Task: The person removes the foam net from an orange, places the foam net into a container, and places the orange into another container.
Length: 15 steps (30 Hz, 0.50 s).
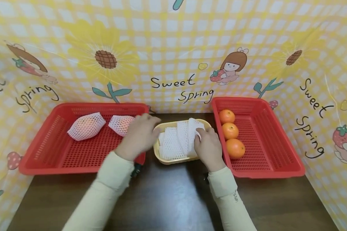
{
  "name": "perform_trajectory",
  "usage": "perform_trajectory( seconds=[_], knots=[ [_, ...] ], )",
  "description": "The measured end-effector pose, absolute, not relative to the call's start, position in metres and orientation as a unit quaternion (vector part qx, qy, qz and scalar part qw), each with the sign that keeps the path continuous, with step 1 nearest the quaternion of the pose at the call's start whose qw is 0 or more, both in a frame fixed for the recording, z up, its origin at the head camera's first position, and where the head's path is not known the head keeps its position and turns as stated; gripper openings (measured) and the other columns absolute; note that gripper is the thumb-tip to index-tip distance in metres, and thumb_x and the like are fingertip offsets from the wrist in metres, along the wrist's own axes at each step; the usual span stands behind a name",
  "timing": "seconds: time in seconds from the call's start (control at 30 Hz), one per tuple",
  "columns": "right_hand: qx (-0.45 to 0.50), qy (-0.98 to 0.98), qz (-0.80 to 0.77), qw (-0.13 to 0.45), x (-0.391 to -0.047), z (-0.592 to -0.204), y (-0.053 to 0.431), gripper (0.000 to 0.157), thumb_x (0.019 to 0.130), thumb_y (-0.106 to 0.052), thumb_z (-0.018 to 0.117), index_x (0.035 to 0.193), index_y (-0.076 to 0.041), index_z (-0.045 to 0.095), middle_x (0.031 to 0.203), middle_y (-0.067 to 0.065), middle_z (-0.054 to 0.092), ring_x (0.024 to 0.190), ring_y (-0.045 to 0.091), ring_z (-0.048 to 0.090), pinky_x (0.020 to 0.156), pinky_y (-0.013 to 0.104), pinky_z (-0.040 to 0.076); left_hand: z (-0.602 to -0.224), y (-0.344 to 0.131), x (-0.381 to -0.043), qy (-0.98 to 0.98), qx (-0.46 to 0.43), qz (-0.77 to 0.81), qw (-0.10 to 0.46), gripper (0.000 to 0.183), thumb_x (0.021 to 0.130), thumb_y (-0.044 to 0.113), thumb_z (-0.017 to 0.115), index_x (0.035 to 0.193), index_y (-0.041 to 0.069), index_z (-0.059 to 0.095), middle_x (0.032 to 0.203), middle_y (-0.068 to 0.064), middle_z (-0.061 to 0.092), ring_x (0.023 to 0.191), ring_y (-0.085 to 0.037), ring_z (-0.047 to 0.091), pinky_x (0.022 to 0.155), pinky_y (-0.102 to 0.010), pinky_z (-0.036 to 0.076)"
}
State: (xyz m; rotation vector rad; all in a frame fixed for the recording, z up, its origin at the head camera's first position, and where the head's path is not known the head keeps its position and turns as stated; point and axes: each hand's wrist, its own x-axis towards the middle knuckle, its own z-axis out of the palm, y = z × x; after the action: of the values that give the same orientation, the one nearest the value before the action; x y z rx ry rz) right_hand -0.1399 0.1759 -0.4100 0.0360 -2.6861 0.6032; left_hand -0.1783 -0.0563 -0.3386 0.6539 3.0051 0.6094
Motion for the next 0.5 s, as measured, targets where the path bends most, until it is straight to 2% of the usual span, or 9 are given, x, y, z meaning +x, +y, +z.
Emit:
perform_trajectory(
  seconds=[0.1, 0.23, 0.5],
  knots=[
    [0.006, -0.955, 0.229, 0.186, -0.139, -0.411, 0.18, 0.024, 0.094, -0.01, 0.062, 0.113, 0.0, 0.073, 0.102, 0.026, 0.062, 0.087, 0.042, 0.06, 0.08, 0.054, 0.049, -0.335, -0.088, -0.204, 0.967, 0.195, 0.158, 0.046, 0.038, 0.098, 0.016, 0.055, 0.131, 0.0, 0.063, 0.127, -0.025, 0.057, 0.117, -0.047, 0.049, 0.095, -0.064, 0.04],
    [0.018, -0.95, 0.246, 0.194, -0.138, -0.413, 0.183, 0.024, 0.093, -0.009, 0.063, 0.112, 0.001, 0.073, 0.101, 0.025, 0.062, 0.089, 0.041, 0.06, 0.082, 0.054, 0.05, -0.343, -0.121, -0.24, 0.964, 0.204, 0.133, 0.111, 0.045, 0.096, 0.013, 0.055, 0.14, 0.0, 0.055, 0.138, -0.026, 0.051, 0.126, -0.05, 0.042, 0.1, -0.072, 0.031],
    [0.034, -0.947, 0.24, 0.209, -0.133, -0.414, 0.18, 0.021, 0.093, -0.009, 0.066, 0.111, -0.003, 0.075, 0.103, 0.025, 0.063, 0.09, 0.04, 0.062, 0.08, 0.054, 0.052, -0.365, -0.157, -0.276, 0.953, 0.226, 0.099, 0.176, 0.059, 0.089, -0.001, 0.055, 0.146, -0.007, 0.043, 0.145, -0.034, 0.043, 0.131, -0.057, 0.037, 0.101, -0.074, 0.03]
  ],
)
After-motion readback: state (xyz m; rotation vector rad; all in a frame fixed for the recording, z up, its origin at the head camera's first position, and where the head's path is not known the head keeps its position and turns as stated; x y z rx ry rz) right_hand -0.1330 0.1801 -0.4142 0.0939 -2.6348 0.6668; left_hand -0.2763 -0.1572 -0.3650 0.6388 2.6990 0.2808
